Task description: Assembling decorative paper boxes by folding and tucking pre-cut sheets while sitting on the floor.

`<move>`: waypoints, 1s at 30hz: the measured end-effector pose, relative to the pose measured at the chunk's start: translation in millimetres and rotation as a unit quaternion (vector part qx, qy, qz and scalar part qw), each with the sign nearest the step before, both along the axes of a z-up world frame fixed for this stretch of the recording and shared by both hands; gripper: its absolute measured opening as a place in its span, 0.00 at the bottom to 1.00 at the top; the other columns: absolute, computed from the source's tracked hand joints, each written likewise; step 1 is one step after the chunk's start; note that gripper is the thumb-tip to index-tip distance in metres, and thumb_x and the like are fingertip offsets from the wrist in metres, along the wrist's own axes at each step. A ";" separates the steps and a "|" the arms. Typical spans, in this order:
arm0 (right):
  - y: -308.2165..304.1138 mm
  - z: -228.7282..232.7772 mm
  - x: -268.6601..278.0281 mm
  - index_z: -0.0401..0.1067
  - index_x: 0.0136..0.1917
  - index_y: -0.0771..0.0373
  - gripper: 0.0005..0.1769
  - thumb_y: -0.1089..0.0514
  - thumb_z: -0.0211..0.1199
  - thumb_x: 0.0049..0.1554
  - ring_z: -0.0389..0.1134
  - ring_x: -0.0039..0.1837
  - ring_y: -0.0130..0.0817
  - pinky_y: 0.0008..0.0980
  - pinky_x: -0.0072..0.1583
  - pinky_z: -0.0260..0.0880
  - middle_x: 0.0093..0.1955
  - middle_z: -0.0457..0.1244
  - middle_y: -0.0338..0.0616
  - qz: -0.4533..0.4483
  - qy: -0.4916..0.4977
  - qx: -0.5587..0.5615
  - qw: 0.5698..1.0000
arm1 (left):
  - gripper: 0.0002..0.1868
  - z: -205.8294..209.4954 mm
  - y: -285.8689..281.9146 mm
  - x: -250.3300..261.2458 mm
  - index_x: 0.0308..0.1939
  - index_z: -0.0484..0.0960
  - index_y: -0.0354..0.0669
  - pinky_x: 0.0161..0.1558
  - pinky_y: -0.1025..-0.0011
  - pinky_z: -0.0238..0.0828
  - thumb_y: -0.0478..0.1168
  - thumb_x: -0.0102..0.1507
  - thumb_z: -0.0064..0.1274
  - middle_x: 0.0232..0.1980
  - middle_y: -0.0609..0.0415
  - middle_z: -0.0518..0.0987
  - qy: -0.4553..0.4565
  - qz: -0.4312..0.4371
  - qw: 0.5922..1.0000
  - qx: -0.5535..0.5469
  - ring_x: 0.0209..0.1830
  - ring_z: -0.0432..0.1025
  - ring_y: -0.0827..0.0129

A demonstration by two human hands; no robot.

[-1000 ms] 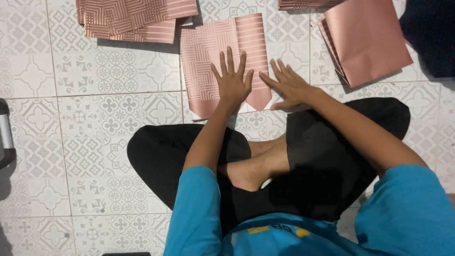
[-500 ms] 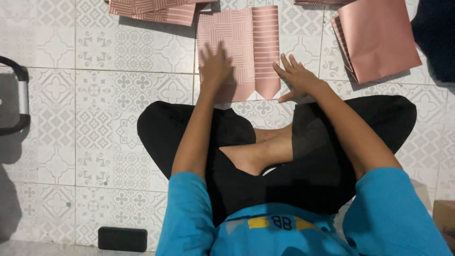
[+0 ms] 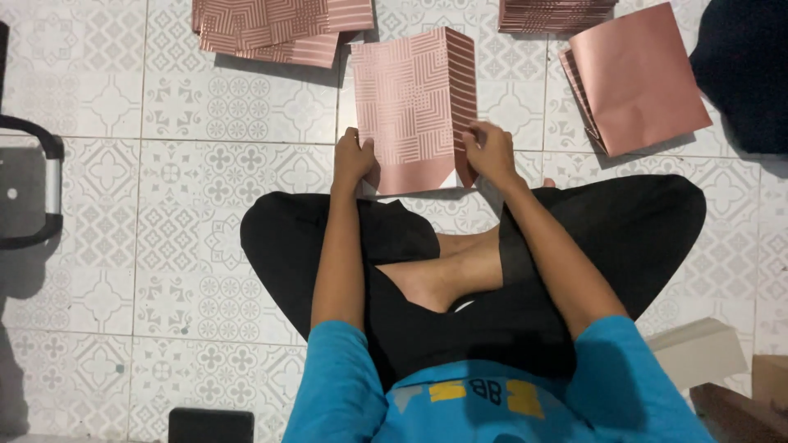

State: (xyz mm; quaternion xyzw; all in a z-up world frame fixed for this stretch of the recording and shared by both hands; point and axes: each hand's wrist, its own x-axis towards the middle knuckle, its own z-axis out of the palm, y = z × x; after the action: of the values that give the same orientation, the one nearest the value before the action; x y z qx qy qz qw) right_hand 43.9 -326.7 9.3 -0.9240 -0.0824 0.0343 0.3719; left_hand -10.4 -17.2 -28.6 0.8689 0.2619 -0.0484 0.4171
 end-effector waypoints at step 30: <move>4.1 77.2 26.4 0.73 0.56 0.55 0.16 0.47 0.69 0.60 0.71 0.50 0.25 0.27 0.55 0.73 0.45 0.65 0.34 -0.078 0.171 0.481 0.856 | 0.20 111.0 -58.1 13.3 0.53 0.76 0.50 0.64 0.65 0.64 0.59 0.69 0.56 0.47 0.56 0.71 -0.205 0.031 0.884 -0.418 0.54 0.68 0.68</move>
State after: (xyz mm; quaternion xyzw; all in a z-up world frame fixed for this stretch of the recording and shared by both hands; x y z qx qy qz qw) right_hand 70.3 -322.6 86.5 -0.6127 0.0492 0.1189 0.7798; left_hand 2.9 -75.3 82.4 0.5959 0.1531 0.0388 0.7874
